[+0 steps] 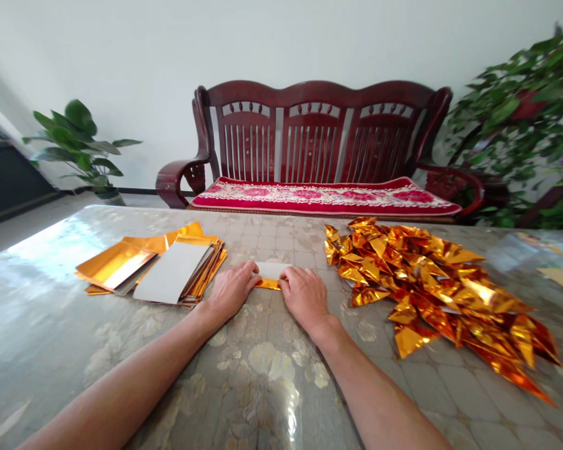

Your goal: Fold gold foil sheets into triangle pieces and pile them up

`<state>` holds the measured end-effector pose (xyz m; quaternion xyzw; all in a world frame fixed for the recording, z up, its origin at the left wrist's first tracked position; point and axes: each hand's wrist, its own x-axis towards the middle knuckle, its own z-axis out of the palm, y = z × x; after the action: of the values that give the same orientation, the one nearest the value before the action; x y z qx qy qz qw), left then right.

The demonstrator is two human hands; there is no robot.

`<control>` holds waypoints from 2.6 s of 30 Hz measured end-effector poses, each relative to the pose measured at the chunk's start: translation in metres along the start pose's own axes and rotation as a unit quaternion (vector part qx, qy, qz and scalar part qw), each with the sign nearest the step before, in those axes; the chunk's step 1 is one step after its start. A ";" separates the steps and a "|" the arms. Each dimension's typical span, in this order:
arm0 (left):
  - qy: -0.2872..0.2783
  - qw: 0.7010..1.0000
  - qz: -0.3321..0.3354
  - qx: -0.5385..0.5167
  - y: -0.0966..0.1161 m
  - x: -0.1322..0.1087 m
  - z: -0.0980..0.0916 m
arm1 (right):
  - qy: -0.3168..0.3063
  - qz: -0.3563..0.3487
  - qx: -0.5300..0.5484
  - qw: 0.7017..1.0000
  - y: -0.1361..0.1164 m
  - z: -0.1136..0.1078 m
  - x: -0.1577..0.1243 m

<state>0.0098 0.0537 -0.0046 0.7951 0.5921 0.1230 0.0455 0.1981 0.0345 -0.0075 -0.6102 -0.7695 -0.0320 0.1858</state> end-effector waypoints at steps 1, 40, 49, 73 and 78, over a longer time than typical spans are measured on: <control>0.011 1.000 0.010 0.004 -0.001 0.000 0.000 | 0.001 0.000 -0.001 1.000 0.000 0.000 0.000; -0.011 0.970 0.227 0.082 0.020 -0.031 -0.003 | 0.036 -0.125 0.047 0.990 0.004 -0.002 -0.013; -0.022 0.973 0.217 0.070 0.019 -0.032 -0.002 | 0.029 -0.020 0.081 0.996 0.015 0.002 -0.011; -0.025 0.973 0.214 0.088 0.023 -0.035 -0.002 | 0.009 -0.139 0.022 0.990 -0.002 -0.007 -0.016; -0.024 0.976 0.191 0.104 0.027 -0.038 -0.001 | -0.003 -0.143 0.003 0.990 -0.001 -0.011 -0.018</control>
<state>0.0239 0.0092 -0.0033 0.8964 0.4381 0.0478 -0.0479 0.2035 0.0147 -0.0033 -0.4937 -0.8493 -0.0539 0.1791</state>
